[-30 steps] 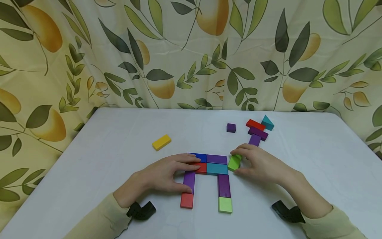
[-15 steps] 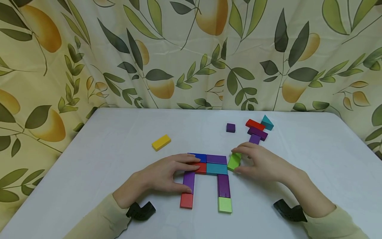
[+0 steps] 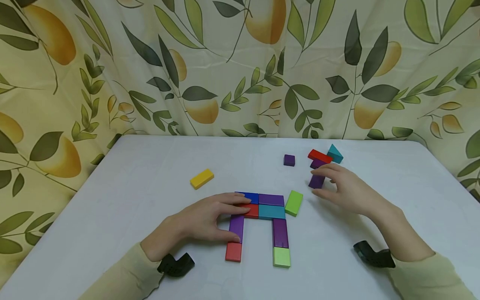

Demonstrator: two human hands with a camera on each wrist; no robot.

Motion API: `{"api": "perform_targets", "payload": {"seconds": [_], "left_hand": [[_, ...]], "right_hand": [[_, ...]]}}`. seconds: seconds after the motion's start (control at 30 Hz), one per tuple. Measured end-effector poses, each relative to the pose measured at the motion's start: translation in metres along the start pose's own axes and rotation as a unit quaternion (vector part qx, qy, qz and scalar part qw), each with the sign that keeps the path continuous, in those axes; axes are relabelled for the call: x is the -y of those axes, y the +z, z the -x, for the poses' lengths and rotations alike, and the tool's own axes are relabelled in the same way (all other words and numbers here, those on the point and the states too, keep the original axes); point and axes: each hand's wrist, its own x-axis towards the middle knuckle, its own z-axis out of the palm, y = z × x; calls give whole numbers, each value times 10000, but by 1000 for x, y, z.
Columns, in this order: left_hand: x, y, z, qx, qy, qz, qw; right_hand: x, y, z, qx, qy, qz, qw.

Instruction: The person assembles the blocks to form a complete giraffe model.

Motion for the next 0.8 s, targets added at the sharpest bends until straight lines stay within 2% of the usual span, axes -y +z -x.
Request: {"api": "perform_targets", "payload": {"seconds": [0.3, 0.53, 0.8], "left_hand": [[1, 1, 0, 27, -26, 5, 10000], [1, 0, 0, 7, 63, 50, 10000], [2, 1, 0, 21, -9, 41, 10000]], "right_hand": [[-22, 2, -2, 365, 528, -96, 9979], [-24, 4, -2, 475, 529, -238, 9972], [-23, 4, -2, 413, 514, -165, 9977]]}}
